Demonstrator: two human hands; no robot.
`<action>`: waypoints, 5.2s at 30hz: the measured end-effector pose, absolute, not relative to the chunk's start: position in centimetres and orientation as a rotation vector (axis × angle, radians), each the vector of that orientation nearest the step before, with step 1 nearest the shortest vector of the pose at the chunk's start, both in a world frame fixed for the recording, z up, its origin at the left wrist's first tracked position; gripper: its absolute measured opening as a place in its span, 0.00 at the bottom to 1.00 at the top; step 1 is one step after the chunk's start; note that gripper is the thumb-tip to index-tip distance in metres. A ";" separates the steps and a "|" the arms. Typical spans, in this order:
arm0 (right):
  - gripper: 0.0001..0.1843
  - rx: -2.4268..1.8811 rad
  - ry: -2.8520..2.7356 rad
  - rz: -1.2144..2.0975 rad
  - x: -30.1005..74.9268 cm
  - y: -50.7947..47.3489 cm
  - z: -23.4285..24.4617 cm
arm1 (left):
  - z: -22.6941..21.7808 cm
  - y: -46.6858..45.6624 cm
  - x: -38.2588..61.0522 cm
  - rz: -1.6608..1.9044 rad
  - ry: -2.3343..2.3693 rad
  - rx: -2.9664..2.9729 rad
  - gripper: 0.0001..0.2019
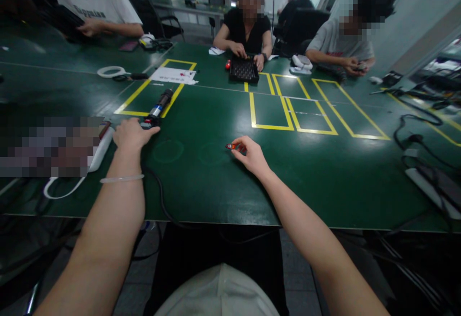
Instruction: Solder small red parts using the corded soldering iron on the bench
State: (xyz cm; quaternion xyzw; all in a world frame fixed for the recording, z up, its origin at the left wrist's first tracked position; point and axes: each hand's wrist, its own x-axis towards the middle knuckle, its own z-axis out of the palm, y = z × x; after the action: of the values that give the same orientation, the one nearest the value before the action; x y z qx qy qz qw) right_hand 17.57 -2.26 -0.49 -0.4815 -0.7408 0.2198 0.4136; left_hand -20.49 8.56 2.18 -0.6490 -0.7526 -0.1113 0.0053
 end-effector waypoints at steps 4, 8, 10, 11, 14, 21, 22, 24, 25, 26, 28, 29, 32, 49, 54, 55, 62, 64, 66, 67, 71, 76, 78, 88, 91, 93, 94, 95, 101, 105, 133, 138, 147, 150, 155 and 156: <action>0.06 -1.212 -1.857 0.563 17.5 -2.3 -0.4 | 2.4 8.9 -20.2 -0.153 -2.654 -1.792 0.38; 0.06 -1.210 -1.867 0.572 17.4 -2.3 -0.5 | 2.6 8.7 -19.0 -0.090 -2.582 -1.800 0.35; 0.06 -1.209 -1.869 0.577 17.4 -2.3 -0.5 | 2.7 8.5 -18.7 -0.083 -2.560 -1.814 0.34; 0.06 -1.208 -1.869 0.582 17.4 -2.3 -0.5 | 2.6 8.5 -18.5 -0.089 -2.559 -1.821 0.34; 0.06 -1.202 -1.861 0.604 17.4 -2.3 -0.5 | 2.6 8.3 -18.0 -0.119 -2.571 -1.860 0.35; 0.07 -1.201 -1.835 0.650 17.2 -2.4 -0.4 | 2.4 7.3 -14.3 -0.257 -2.478 -2.064 0.34; 0.07 -1.208 -1.833 0.653 17.2 -2.4 -0.4 | 2.4 7.0 -13.6 -0.272 -2.444 -2.115 0.34; 0.07 -1.227 -1.836 0.659 17.1 -2.5 -0.2 | 2.4 6.3 -12.1 -0.298 -2.356 -2.226 0.32; 0.07 -1.236 -1.838 0.660 17.1 -2.6 -0.2 | 2.4 6.0 -11.3 -0.306 -2.304 -2.282 0.32; 0.07 -1.245 -1.838 0.660 17.1 -2.6 -0.1 | 2.4 5.6 -10.5 -0.310 -2.253 -2.330 0.31; 0.07 -1.258 -1.840 0.659 17.1 -2.7 0.0 | 2.3 4.8 -9.1 -0.314 -2.145 -2.417 0.30; 0.07 -1.262 -1.840 0.656 17.1 -2.7 0.0 | 2.3 4.4 -8.4 -0.311 -2.094 -2.457 0.29; 0.07 -1.271 -1.839 0.644 17.0 -2.8 0.1 | 2.1 3.2 -6.5 -0.298 -1.954 -2.571 0.28; 0.09 -1.448 -1.905 0.574 16.4 -2.7 -1.0 | 2.5 0.3 -3.2 -0.231 -1.643 -2.851 0.25; 0.07 -1.352 -1.904 0.642 16.6 -2.5 -1.1 | 2.3 0.4 -3.4 -0.247 -1.633 -2.858 0.26; 0.06 -1.332 -1.915 0.648 16.6 -2.5 -1.0 | 2.3 0.4 -3.4 -0.249 -1.628 -2.858 0.26; 0.04 -1.270 -1.953 0.638 16.4 -2.7 -0.6 | 2.4 0.4 -3.3 -0.237 -1.605 -2.848 0.27; 0.04 -1.282 -1.939 0.625 16.3 -2.6 -0.7 | 2.5 0.3 -3.2 -0.242 -1.604 -2.835 0.27; 0.03 -1.290 -1.926 0.617 16.3 -2.6 -0.9 | 2.4 0.2 -3.0 -0.250 -1.616 -2.814 0.28; 0.02 -1.286 -1.923 0.621 16.3 -2.5 -0.9 | 2.4 0.2 -2.9 -0.256 -1.624 -2.802 0.28; 0.03 -1.249 -1.916 0.644 16.5 -2.6 -0.7 | 2.3 -0.2 -2.4 -0.292 -1.670 -2.737 0.28; 0.05 -1.251 -1.914 0.635 16.6 -2.8 -0.5 | 2.5 -0.5 -2.0 -0.242 -1.683 -2.701 0.26; 0.07 -1.248 -1.909 0.647 16.6 -2.8 -0.4 | 2.6 -0.4 -2.0 -0.200 -1.683 -2.689 0.26; 0.06 -1.300 -1.896 0.614 17.4 -2.7 -0.3 | 3.0 0.6 -3.3 -0.116 -1.686 -2.632 0.24; 0.06 -1.286 -1.913 0.600 17.5 -2.6 -0.3 | 2.9 1.5 -4.5 -0.127 -1.744 -2.605 0.25; 0.06 -1.276 -1.923 0.599 17.6 -2.6 -0.3 | 2.9 2.3 -5.6 -0.121 -1.817 -2.572 0.26; 0.06 -1.272 -1.928 0.600 17.6 -2.6 -0.3 | 2.8 2.8 -6.2 -0.119 -1.861 -2.554 0.27; 0.07 -1.268 -1.933 0.601 17.6 -2.6 -0.3 | 2.8 3.3 -6.9 -0.116 -1.907 -2.535 0.28; 0.07 -1.260 -1.935 0.606 17.6 -2.5 -0.5 | 2.7 6.2 -11.5 -0.120 -2.148 -2.325 0.32; 0.07 -1.274 -1.942 0.611 17.7 -2.5 -0.5 | 2.7 7.6 -14.8 -0.129 -2.337 -2.117 0.35; 0.07 -1.301 -1.995 0.633 17.4 -2.8 -0.1 | 1.9 7.8 -16.8 -0.538 -2.240 -1.858 0.18; 0.07 -1.320 -2.006 0.628 17.4 -2.8 0.0 | 2.0 7.7 -16.6 -0.524 -2.248 -1.854 0.18; 0.08 -1.309 -2.009 0.620 17.4 -2.8 0.0 | 2.3 7.6 -16.2 -0.513 -2.256 -1.883 0.20; 0.08 -1.313 -2.013 0.627 17.3 -2.9 0.0 | 2.2 7.4 -16.0 -0.496 -2.231 -1.896 0.20; 0.08 -1.320 -2.059 0.596 17.2 -2.9 -0.2 | 2.2 7.2 -15.7 -0.516 -2.224 -1.915 0.21; 0.09 -1.323 -2.080 0.566 17.2 -2.9 -0.2 | 2.3 7.2 -15.7 -0.515 -2.230 -1.907 0.21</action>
State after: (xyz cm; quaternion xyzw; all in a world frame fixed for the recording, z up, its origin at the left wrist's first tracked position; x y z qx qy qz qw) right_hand 17.22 -2.90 -0.20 -0.4989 -0.7840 0.2134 0.3014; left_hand -15.73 7.15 2.26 -0.6380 -0.7461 -0.1724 0.0813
